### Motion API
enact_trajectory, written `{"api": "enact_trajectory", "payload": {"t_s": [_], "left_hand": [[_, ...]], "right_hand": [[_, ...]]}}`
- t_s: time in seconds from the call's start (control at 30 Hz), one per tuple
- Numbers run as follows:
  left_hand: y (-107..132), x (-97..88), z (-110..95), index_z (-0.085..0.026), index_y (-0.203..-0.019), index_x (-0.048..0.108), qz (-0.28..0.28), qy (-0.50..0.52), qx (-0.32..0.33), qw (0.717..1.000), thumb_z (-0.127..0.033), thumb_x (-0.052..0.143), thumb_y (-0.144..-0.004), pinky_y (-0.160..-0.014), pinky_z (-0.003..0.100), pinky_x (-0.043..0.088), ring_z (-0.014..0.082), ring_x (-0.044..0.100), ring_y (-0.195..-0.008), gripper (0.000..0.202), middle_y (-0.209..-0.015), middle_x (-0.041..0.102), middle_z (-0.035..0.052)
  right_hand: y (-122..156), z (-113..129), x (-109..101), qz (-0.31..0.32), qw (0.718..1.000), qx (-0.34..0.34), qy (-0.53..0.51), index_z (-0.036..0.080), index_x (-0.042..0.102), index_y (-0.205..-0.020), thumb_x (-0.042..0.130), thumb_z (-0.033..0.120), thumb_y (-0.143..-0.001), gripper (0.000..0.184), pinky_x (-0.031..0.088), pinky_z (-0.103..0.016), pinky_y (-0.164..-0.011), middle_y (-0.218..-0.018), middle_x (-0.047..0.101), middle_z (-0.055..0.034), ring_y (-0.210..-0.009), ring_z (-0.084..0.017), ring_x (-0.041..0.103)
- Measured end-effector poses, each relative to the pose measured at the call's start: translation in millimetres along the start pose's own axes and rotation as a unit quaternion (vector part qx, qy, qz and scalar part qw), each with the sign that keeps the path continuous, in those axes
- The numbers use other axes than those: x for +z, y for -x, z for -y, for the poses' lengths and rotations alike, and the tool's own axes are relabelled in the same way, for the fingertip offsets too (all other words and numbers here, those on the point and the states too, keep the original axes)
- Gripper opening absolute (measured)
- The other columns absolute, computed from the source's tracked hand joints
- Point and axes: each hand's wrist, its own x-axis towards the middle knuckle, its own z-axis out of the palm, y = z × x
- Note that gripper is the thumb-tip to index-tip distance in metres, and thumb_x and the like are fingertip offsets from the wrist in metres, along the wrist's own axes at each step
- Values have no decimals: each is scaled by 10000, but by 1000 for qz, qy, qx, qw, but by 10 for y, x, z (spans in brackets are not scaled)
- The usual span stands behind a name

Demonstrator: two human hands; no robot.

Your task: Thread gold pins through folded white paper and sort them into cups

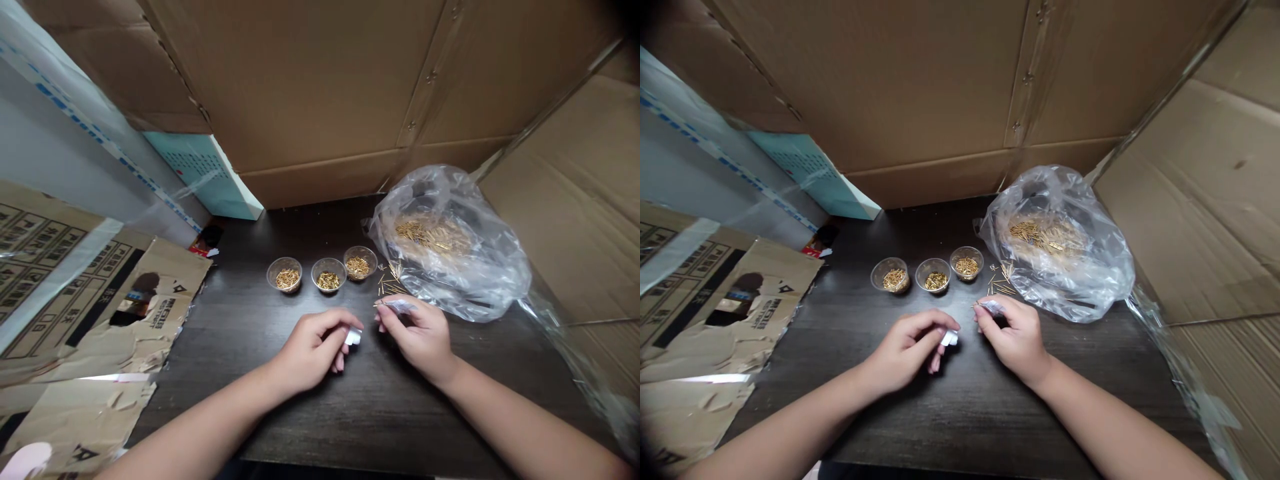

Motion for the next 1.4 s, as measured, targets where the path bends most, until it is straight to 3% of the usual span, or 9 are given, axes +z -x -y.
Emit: {"api": "enact_trajectory", "payload": {"t_s": [0.13,0.33,0.43,0.6,0.77,0.87,0.97,1.23,1.4], "left_hand": [[3,0,11,-102,-956,637,-13,3,8,1000,-279,503,-962,-491,190,440,76,555,-493,222,-733,591,24],[-39,-24,13,-113,-1064,572,5,59,4,998,-385,445,-1019,-591,219,453,85,538,-563,303,-708,555,5],[-52,-36,3,-109,-1064,557,20,113,-13,993,-384,520,-974,-616,225,459,89,547,-609,292,-769,567,18],[-55,0,8,-101,-949,541,6,124,-25,992,-494,566,-959,-529,198,442,69,519,-546,394,-741,551,11],[-47,24,12,-124,-1340,503,4,117,-34,993,-399,664,-922,-647,236,539,107,636,-662,526,-852,665,44],[-35,9,-9,-84,-1184,670,20,77,-50,996,-344,700,-899,-772,236,548,116,670,-770,386,-906,725,106],[-22,-3,-23,-73,-1015,747,32,53,-56,997,-348,705,-894,-785,237,555,131,683,-794,303,-916,744,132],[-46,-32,-84,-58,-893,698,-24,98,-48,994,-439,726,-866,-601,198,552,114,666,-622,384,-793,705,96],[-40,-42,-68,-61,-1009,679,-16,104,-54,993,-446,708,-887,-591,196,545,113,668,-612,404,-811,703,96]], "right_hand": [[-13,-8,-2,-5,1000,8,-10,197,669,-960,656,101,-907,110,524,-203,-606,-716,666,42,-585,-74,633],[-17,-37,-7,-10,1000,23,-15,192,674,-959,659,110,-908,98,528,-212,-599,-726,667,32,-581,-81,633],[-11,-66,-4,-13,999,26,-16,191,677,-965,660,113,-908,98,531,-223,-595,-716,667,28,-575,-91,635],[-9,-84,0,-16,999,26,-17,179,681,-961,660,122,-907,81,537,-241,-590,-717,673,11,-571,-107,638],[-17,-76,-3,-12,1000,21,-7,179,678,-955,656,125,-911,73,534,-244,-592,-715,676,9,-584,-112,642],[-16,-80,-6,-13,1000,13,-2,187,675,-955,661,116,-907,87,530,-230,-605,-716,674,23,-589,-98,642],[-19,-75,-11,-9,1000,9,1,191,672,-956,665,110,-905,96,532,-222,-627,-736,680,26,-602,-88,646],[-14,41,-46,34,997,-71,22,171,661,-959,655,56,-889,135,521,-238,-642,-777,673,-7,-678,-105,641],[12,109,-46,66,991,-114,11,166,650,-1016,660,30,-872,198,515,-236,-634,-799,669,-14,-685,-104,624]]}}
